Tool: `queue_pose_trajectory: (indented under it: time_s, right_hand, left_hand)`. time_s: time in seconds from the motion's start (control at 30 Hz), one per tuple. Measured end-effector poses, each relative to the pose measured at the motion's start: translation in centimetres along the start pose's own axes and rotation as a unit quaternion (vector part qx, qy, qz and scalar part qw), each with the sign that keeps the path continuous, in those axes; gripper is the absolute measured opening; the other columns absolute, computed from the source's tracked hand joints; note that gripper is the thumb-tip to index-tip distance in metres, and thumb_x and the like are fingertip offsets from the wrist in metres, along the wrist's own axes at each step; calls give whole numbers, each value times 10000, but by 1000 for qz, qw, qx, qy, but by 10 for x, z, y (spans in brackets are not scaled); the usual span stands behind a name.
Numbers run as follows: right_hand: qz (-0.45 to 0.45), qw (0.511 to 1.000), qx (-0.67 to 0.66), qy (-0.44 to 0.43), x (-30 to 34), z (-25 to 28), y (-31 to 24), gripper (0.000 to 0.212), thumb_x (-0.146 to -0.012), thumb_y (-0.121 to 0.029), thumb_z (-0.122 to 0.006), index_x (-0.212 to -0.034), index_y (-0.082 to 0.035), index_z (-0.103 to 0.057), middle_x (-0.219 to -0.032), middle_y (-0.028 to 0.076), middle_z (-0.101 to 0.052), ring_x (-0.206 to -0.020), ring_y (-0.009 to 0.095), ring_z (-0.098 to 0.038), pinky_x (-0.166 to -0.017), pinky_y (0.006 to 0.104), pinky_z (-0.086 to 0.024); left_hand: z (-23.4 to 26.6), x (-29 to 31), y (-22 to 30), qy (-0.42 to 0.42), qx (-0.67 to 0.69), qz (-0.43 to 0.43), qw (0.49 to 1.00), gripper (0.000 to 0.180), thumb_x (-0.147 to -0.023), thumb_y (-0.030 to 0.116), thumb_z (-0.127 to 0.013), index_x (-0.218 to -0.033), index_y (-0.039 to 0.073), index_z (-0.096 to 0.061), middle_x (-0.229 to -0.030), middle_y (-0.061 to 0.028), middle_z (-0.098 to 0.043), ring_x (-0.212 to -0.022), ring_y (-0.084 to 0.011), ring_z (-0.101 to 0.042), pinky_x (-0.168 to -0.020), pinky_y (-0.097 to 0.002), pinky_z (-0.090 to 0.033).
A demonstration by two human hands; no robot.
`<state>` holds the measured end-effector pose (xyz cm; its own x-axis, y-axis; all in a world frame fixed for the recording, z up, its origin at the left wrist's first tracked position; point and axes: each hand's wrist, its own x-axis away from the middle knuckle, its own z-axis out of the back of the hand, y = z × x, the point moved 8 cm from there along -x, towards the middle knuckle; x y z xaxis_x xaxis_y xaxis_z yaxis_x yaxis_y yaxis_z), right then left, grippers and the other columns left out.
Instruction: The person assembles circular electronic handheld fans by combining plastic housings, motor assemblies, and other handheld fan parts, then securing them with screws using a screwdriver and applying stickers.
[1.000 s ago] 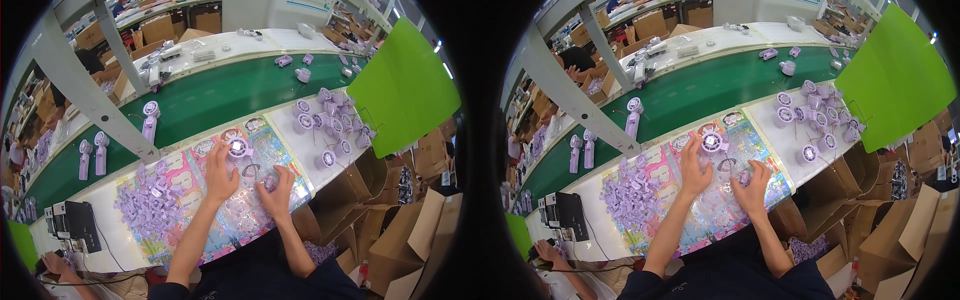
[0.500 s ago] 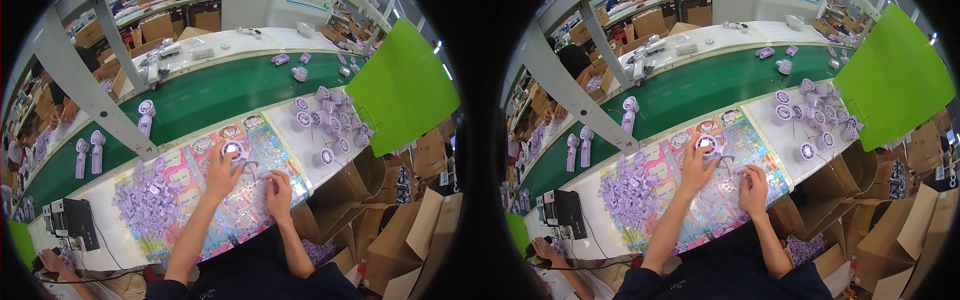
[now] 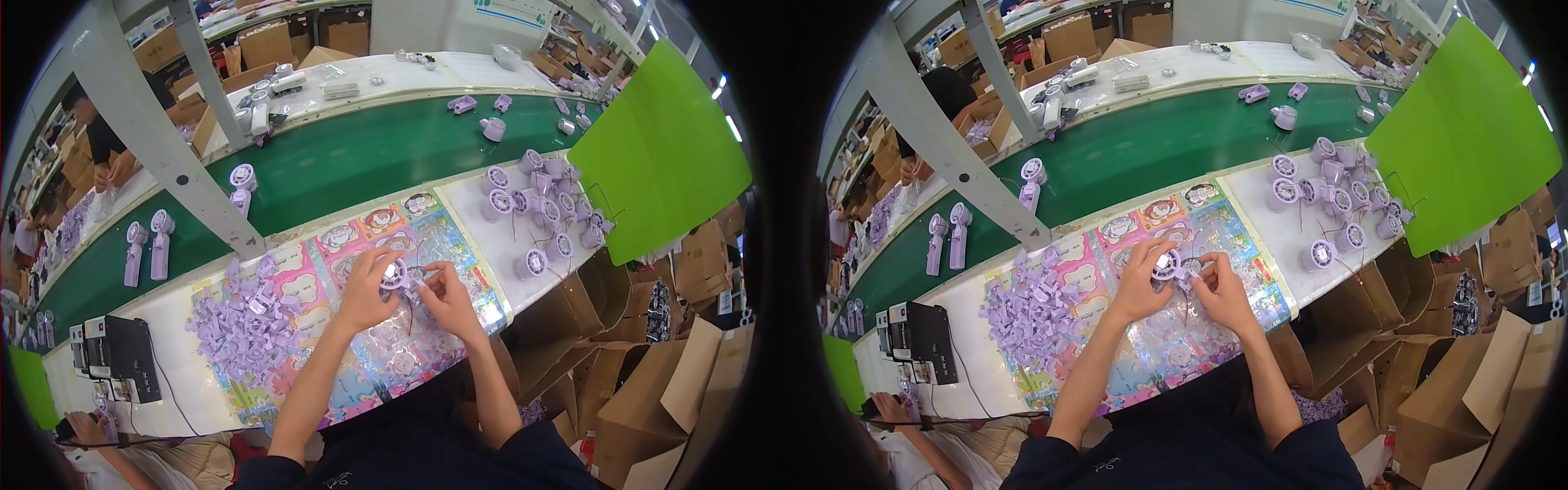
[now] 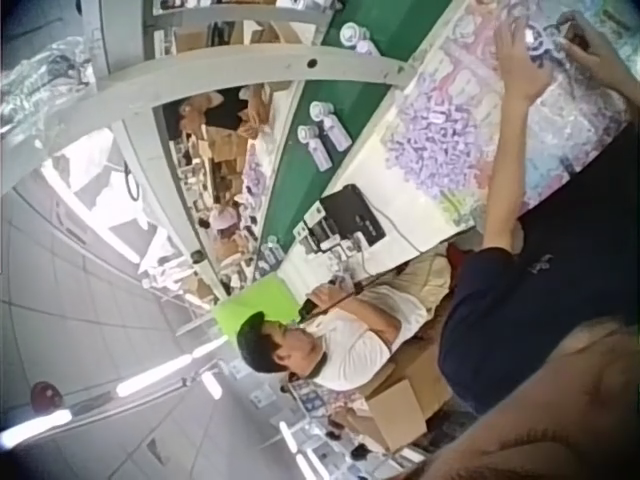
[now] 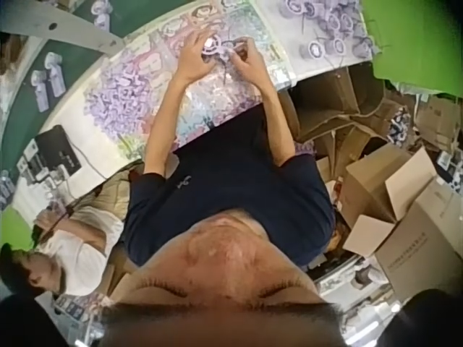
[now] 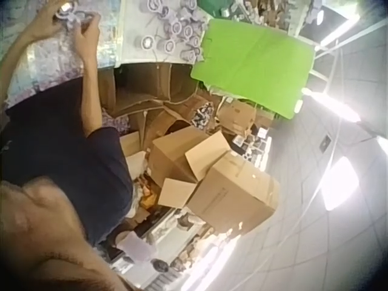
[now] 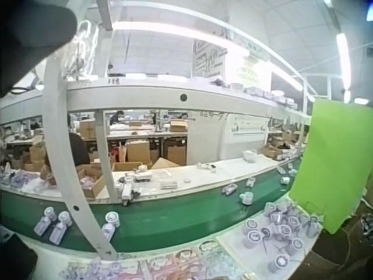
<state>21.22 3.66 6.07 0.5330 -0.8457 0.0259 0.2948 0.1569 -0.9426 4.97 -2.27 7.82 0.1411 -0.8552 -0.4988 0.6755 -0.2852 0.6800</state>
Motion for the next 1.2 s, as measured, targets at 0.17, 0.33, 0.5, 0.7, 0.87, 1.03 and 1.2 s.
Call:
queue_pose_trajectory:
  time_s: [0.17,0.33,0.5,0.7,0.87,1.03,1.2]
  right_hand:
    - [-42,997,-68,12,-9,-5,28,327,-944,-92,-685,-1225,6,-550,-918,50,-648,-793,101,-631,-701,244,-500]
    - [-81,988,-119,56,-11,-7,39,294,-925,-100,-704,-1175,29,-619,-907,63,-678,-763,117,-646,-704,267,-531]
    - [-60,985,-152,46,-5,-13,38,235,-969,-66,-637,-1181,35,-616,-958,66,-685,-843,118,-652,-756,256,-534]
    - [-68,967,-244,29,-2,-14,37,243,-975,-57,-642,-1201,15,-587,-1028,60,-671,-902,105,-629,-807,237,-512]
    - [-58,971,-224,65,0,-12,32,261,-971,-79,-671,-1202,12,-588,-1024,49,-655,-890,98,-617,-822,232,-506]
    - [-63,979,-190,28,-2,-11,38,275,-960,-83,-692,-1194,13,-584,-1027,46,-651,-894,99,-630,-797,239,-518]
    - [-50,977,-196,70,2,-11,34,247,-958,-68,-690,-1161,17,-577,-1019,66,-674,-881,105,-647,-772,245,-529]
  left_hand:
    - [-7,3,-5,-22,35,20,999,654,-678,32,-735,-1315,103,-601,-1285,-166,-576,-1175,-392,-575,-1018,-452,-466]
    - [-4,4,-5,1,44,23,999,628,-650,63,-790,-1245,92,-590,-1235,-159,-602,-1145,-378,-593,-974,-451,-477]
    - [0,5,5,30,14,11,999,587,-616,88,-837,-1139,64,-571,-1126,-149,-596,-1055,-366,-599,-908,-445,-486]
    - [-1,6,6,25,35,22,999,566,-615,103,-845,-1109,61,-573,-1089,-135,-591,-1034,-359,-598,-896,-438,-487]
    - [1,4,9,22,14,2,1000,505,-622,107,-841,-1066,60,-605,-1064,-114,-608,-1025,-342,-603,-888,-427,-490]
    - [0,3,15,33,-4,-31,999,459,-630,109,-834,-1038,63,-628,-1027,-96,-640,-1015,-327,-606,-880,-424,-493]
    - [1,2,23,12,-17,-26,999,437,-649,125,-841,-1025,62,-627,-1037,-96,-657,-1016,-327,-614,-877,-423,-494]
